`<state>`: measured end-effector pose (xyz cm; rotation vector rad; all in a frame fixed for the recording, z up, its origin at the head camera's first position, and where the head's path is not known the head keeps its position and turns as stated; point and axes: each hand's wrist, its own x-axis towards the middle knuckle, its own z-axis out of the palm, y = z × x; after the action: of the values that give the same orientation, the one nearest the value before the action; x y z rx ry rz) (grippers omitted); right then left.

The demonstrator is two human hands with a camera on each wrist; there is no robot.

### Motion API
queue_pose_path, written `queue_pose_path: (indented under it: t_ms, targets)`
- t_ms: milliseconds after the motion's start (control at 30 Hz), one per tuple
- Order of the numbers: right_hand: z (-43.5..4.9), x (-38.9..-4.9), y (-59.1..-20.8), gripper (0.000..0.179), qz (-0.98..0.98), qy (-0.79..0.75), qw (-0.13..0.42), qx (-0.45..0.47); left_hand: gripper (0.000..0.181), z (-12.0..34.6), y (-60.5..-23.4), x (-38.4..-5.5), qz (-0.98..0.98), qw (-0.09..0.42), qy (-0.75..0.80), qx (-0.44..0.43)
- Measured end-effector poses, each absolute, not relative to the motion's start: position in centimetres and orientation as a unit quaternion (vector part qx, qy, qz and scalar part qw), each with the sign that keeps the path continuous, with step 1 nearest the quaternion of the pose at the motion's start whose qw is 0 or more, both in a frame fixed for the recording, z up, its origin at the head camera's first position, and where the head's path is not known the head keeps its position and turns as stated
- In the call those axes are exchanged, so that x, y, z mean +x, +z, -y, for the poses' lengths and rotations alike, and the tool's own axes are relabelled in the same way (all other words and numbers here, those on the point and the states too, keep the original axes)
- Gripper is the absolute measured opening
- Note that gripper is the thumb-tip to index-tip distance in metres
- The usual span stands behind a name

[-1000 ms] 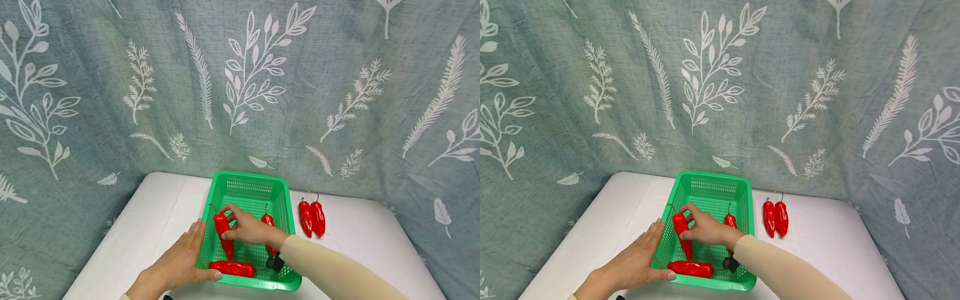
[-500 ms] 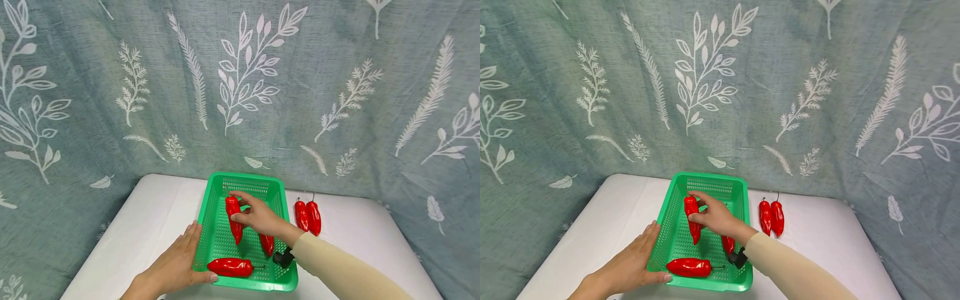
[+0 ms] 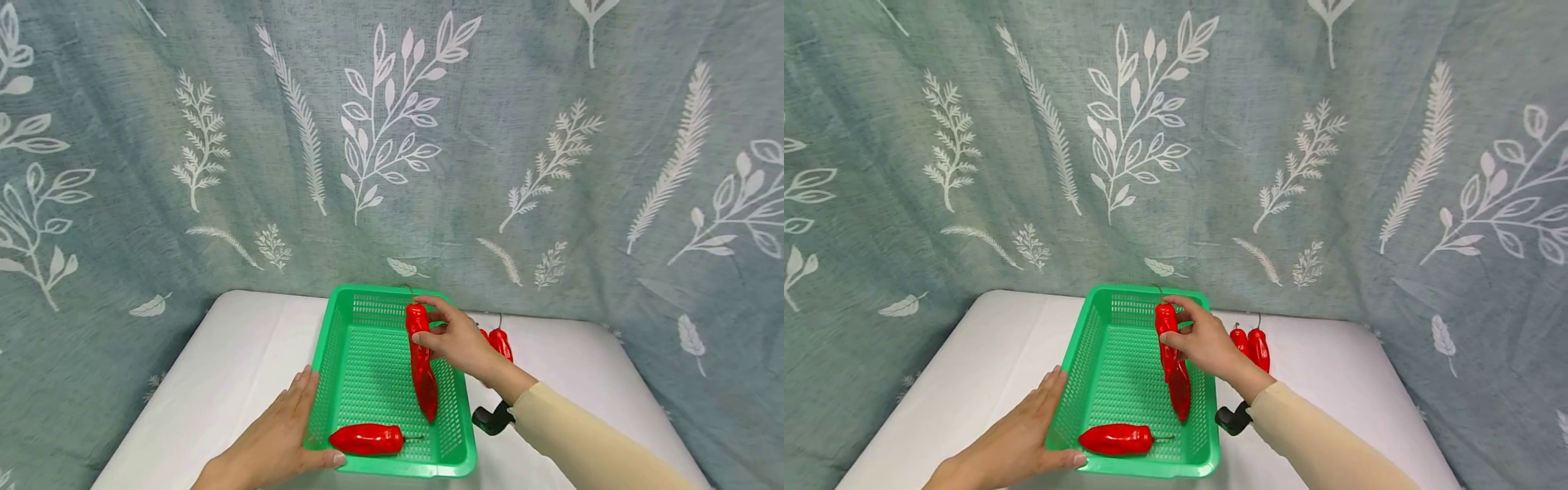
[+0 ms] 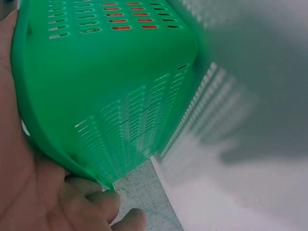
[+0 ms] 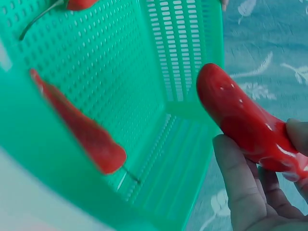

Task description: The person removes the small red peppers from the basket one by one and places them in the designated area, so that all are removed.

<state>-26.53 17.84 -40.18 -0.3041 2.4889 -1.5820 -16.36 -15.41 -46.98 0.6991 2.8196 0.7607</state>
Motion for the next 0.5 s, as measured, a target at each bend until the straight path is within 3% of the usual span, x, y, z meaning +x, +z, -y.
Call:
queue_pose_path:
  t_ms: [500]
  targets:
    - [-23.3, -25.7, -39.5, 0.066, -0.836, -0.54, 0.07, -0.067, 0.133, 15.1, -46.6, -16.2, -0.952, 0.039, 0.186, 0.238]
